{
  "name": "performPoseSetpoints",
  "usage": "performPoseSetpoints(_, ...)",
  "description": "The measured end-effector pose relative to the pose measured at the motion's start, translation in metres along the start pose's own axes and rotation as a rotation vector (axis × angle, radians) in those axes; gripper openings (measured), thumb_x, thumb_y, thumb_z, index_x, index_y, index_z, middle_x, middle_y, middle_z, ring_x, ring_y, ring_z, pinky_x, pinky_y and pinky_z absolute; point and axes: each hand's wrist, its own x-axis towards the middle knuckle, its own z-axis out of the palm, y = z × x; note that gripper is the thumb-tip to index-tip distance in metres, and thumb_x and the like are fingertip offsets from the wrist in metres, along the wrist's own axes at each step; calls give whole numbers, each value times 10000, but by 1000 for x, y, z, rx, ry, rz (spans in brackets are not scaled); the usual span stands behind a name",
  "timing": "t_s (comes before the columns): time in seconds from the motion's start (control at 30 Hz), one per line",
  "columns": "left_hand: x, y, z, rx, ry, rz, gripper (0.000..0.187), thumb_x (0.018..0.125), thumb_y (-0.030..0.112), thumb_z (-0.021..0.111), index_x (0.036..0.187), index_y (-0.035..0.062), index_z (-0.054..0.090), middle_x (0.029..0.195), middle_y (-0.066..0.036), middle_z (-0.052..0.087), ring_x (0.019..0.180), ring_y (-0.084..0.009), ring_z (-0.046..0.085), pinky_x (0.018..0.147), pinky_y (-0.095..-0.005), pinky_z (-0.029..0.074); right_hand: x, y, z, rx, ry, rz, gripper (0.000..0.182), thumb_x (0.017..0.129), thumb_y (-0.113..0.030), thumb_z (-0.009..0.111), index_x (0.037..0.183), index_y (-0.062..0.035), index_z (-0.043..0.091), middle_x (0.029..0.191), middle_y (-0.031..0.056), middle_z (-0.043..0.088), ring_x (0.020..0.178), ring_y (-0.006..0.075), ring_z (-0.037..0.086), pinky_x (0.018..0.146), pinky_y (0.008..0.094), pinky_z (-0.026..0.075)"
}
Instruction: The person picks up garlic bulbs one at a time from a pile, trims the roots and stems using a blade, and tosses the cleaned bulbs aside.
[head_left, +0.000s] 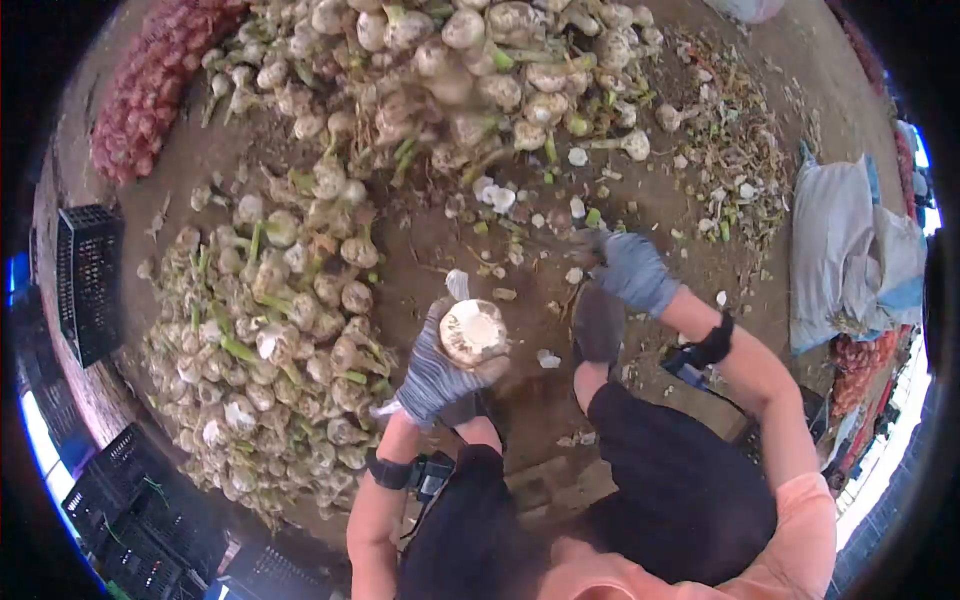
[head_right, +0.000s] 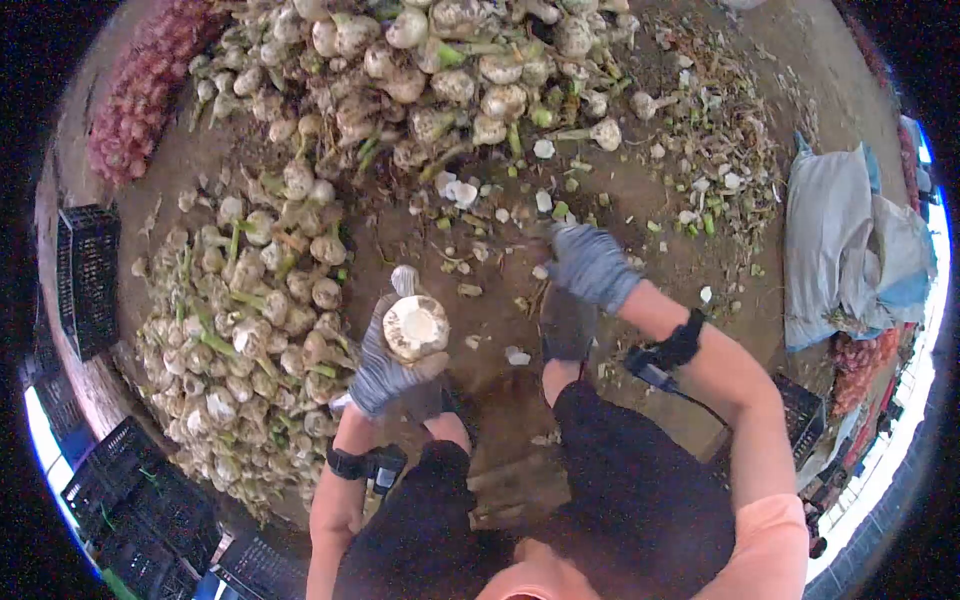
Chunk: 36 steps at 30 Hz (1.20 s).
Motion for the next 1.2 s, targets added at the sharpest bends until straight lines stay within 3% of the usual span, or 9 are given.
performPoseSetpoints(0.13, 10, 6, 14, 33, 112, 39, 647, 618, 194, 791, 1153, 75, 448, 990, -67, 572, 903, -180, 570, 837, -325, 460, -12, -26, 29, 280, -226, -55, 311, 781, -281, 556, 979, -42, 575, 767, 199, 602, 747, 356, 593, 650, 425, 471)
performPoseSetpoints(0.23, 19, 6, 17, 1008, 25, 105, 318, 641, 317, 737, 734, 52, 588, 726, -114, 564, 682, -285, 575, 616, -349, 474, -3, -49, 24, 405, -206, -75, 337, 787, -291, 566, 1025, -54, 579, 783, 195, 608, 746, 361, 594, 646, 410, 479)
performPoseSetpoints(0.5, 5, 45, 17, 1180, -18, 508, 210, 623, 165, 746, 725, 83, 581, 711, -82, 586, 650, -286, 570, 603, -352, 456, 8, 4, 56, 85, -375, -8, 226, 729, -178, 552, 858, 5, 583, 771, 215, 612, 731, 359, 607, 636, 407, 480)
performPoseSetpoints(0.7, -117, 137, -91, 1760, 1115, -187, 270, 845, 148, 524, 1081, 18, 511, 865, -63, 583, 753, -154, 569, 677, -252, 482, 20, 65, 5, 558, 442, 571, 402, 745, -282, 642, 1004, 11, 553, 895, 194, 623, 860, 328, 599, 729, 381, 465)
performPoseSetpoints(0.77, -212, 142, -243, 929, 1061, 199, 491, 824, 102, 555, 1271, 39, 361, 1081, -93, 536, 862, -153, 554, 683, -266, 481, 44, 90, -11, 533, 480, 749, 471, 725, -298, 663, 1057, 11, 534, 926, 191, 621, 879, 330, 594, 738, 381, 463)
performPoseSetpoints(0.8, -160, 166, -134, 1623, 1231, 261, 581, 807, 41, 563, 1324, 70, 302, 1217, -94, 440, 911, -136, 520, 700, -272, 478, 63, 117, 5, 597, 530, 713, 512, 712, -308, 675, 1083, 8, 521, 946, 195, 617, 883, 337, 591, 745, 381, 461)
performPoseSetpoints(1.0, -53, 112, 7, 952, 703, 179, 639, 750, -19, 612, 1322, 95, 352, 819, -3, 585, 444, -38, 341, 419, -174, 351, 89, 116, 29, 470, 556, 693, 674, 646, -339, 761, 1123, 44, 478, 938, 167, 608, 784, 211, 576, 690, 328, 467)
performPoseSetpoints(1.1, -11, 83, 49, 969, 330, 234, 633, 728, 31, 648, 1297, 26, 370, 1216, -92, 486, 1101, -170, 462, 892, -268, 396, 42, 44, 4, 960, 580, 437, 531, 667, -325, 731, 1023, 6, 517, 901, 149, 603, 828, 247, 569, 776, 340, 449)
performPoseSetpoints(1.2, 33, 18, 54, 741, 153, 297, 683, 744, 19, 622, 1332, 7, 274, 1281, -110, 407, 1107, -201, 465, 921, -286, 396, 9, -13, 20, 792, 513, 223, 502, 670, -314, 733, 1007, -7, 522, 948, 129, 574, 877, 236, 544, 797, 329, 439)
